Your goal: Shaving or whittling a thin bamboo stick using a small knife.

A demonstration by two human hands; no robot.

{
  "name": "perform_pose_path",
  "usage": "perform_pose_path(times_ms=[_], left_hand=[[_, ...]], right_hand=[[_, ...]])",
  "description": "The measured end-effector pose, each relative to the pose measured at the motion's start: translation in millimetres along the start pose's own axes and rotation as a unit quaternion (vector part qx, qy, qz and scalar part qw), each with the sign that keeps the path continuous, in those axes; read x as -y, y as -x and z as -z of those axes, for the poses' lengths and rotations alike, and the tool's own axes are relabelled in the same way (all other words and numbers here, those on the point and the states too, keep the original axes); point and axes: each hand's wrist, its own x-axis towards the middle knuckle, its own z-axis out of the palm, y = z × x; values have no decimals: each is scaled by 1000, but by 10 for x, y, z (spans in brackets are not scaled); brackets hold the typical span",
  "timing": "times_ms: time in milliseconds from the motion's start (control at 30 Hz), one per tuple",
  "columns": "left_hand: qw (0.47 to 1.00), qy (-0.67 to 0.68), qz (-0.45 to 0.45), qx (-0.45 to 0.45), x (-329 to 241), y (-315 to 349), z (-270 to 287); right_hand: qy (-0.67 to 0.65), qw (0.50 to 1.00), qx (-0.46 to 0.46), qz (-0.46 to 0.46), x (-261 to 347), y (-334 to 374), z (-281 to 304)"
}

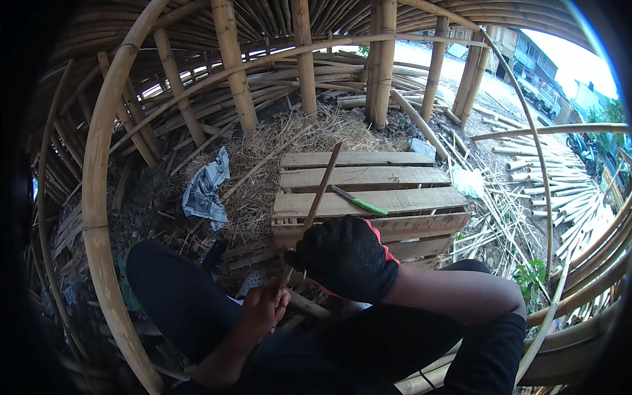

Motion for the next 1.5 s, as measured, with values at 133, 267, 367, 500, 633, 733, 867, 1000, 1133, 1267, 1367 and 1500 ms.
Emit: perform_pose_path(times_ms=[133, 267, 367, 500, 633, 733, 867, 1000, 1133, 1267, 1367, 1500], left_hand=[[1000, 16, 18, -7, 0, 2, 14], [999, 22, 30, -6, 69, -17, 50], [999, -18, -22, -23, 85, -30, 56], [998, 45, 32, -2, 47, -30, 97], [999, 31, 6, -7, 64, -39, 72], [1000, 28, 4, -12, 68, -42, 75], [999, 34, 9, -16, 29, -24, 51], [1000, 21, 12, -17, 32, -20, 14], [1000, 16, 8, -23, 43, -16, -6], [1000, 25, 7, -13, 51, -27, 25], [1000, 29, 0, -4, 65, -31, 27], [999, 37, -16, 2, 28, -24, 3]], right_hand=[[29, 997, -39, 59, 65, 2, -60], [45, 993, 34, 104, 7, 45, -112], [-36, 990, 44, 128, -48, -26, 18], [-153, 977, 3, 147, -149, -88, 105], [-191, 980, -3, 58, -111, -22, 49], [-221, 974, 22, -41, -59, -23, -7], [-208, 964, 80, -143, -44, -40, -7], [-224, 956, 136, -134, -109, 42, -70], [-204, 962, 150, -103, -126, 87, -45], [-165, 958, 192, -134, 20, -49, 175], [-161, 950, 172, -206, 75, -16, 181], [-142, 951, 117, -247, 148, -22, 261]])
